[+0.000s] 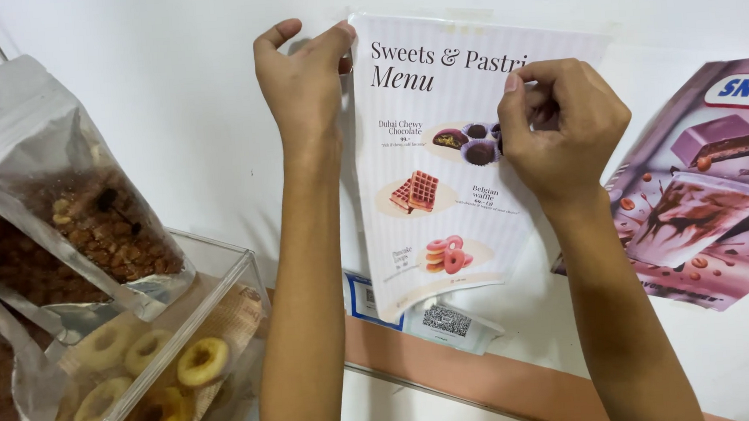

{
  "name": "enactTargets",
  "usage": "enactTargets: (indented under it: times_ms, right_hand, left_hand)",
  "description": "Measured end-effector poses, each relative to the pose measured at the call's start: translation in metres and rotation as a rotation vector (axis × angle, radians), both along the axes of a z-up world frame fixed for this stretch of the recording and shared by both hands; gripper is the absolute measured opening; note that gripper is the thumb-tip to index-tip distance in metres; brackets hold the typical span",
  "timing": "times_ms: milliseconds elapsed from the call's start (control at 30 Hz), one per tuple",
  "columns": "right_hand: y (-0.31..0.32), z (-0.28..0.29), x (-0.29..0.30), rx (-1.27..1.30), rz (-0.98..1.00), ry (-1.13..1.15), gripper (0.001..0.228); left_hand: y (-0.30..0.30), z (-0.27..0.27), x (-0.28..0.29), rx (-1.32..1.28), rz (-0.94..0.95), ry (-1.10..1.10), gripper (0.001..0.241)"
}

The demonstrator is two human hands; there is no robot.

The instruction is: Tape a sweets and pastries menu poster to the wall near a counter.

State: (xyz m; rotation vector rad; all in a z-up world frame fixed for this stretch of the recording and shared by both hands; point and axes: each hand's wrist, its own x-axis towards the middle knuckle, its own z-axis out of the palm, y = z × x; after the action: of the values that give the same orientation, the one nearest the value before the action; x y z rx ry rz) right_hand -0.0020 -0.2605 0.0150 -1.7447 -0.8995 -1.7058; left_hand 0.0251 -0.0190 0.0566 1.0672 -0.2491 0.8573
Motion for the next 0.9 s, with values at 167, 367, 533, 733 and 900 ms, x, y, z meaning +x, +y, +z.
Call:
enactTargets:
  times_ms: [167,367,533,733,900]
  right_hand:
    - [-0.001,-0.001,0.002,-0.016,-0.024,-0.013,0.016]
    - [-0.001,-0.002,0.003,-0.015,-0.026,-0.017,0.016]
    - [-0.001,-0.002,0.005,-0.018,-0.033,-0.03,0.013]
    - [-0.001,-0.002,0.004,-0.012,-0.042,-0.022,0.013]
    - [0.0,-0.002,0.001,-0.002,-0.008,0.004,0.015]
  left_hand:
    - [-0.002,-0.001,0.013,-0.086,0.01,0.034,0.069]
    - [-0.012,-0.012,0.019,-0.17,-0.025,-0.13,0.061]
    - [-0.021,-0.007,0.01,-0.16,-0.102,-0.232,0.056]
    - [-0.015,-0.009,-0.004,0.094,0.111,-0.236,0.041]
    - [-0.006,-0.014,-0.006,0.227,0.279,-0.229,0.038]
